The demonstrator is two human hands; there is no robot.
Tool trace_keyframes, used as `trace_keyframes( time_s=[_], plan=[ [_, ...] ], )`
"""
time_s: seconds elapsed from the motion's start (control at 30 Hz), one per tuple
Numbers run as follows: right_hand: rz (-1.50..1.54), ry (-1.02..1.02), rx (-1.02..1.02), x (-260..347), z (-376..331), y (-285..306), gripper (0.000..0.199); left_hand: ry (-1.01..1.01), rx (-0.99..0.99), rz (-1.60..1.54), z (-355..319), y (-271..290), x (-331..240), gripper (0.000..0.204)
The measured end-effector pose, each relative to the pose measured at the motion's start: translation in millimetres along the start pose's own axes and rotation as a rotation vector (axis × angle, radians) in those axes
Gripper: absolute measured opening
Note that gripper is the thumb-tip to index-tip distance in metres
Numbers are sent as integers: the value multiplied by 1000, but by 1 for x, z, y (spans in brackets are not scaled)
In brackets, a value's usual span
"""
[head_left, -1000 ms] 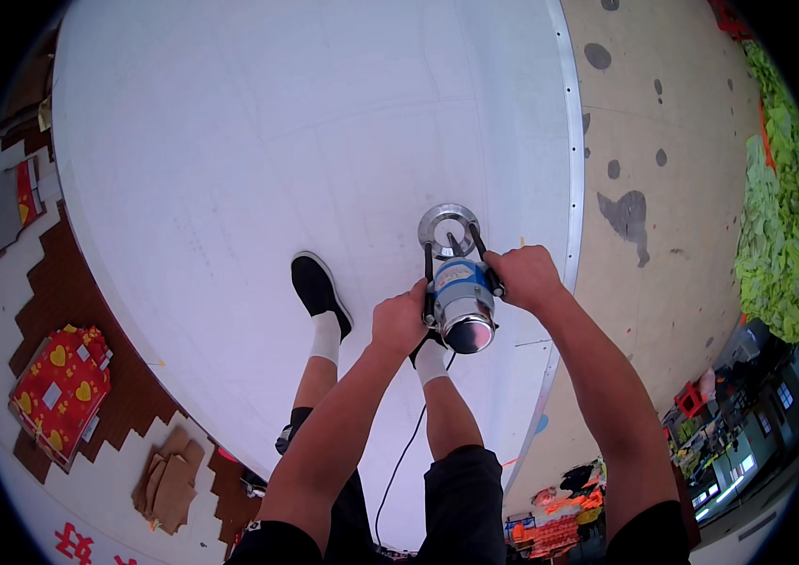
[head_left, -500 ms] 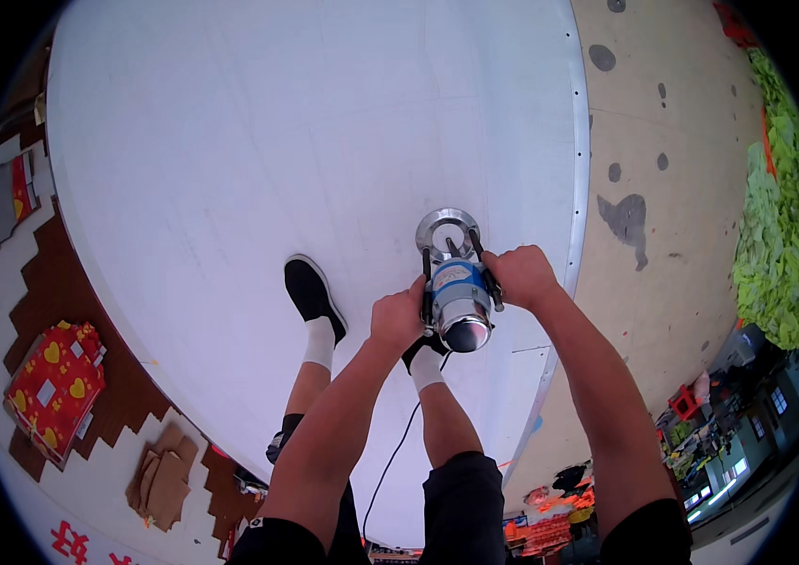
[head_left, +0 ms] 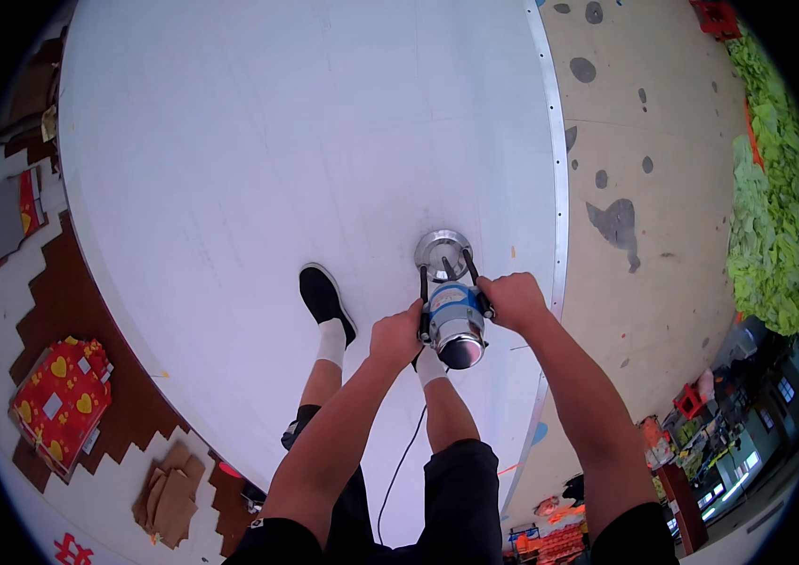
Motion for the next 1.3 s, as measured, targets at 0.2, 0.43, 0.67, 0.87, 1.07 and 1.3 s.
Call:
trace_keyframes(
  time_s=[0.2,0.43,0.67,0.87,1.07,1.3],
  plan=[
    [68,-7,12,50,14,-11,30,0,-2,47,-22,9,53,64],
    [100,-36,20,107,63,-20,32,56,59,109,-23,37,122,70],
    [49,-29,29,118,77,-28,37,50,38,61,-23,33,138,70],
    [1,-15,45,122,82,-21,34,57,4,4,-26,27,141,65],
    [-19,15,74,127,86,-10,29,77,-39,-39,-29,22,141,62],
    [-30,12,101,126,88,-8,30,84,-57,-69,-30,20,138,62]
  ],
)
Point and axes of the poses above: each hand's wrist, its own z-axis towards the middle knuckle, its own y-axis out of the back of the hand, x = y × z, the point moved 3 cm from there along z, towards the middle knuckle, and after that the axes turned 8 degrees about z, right-handed, at the moved point
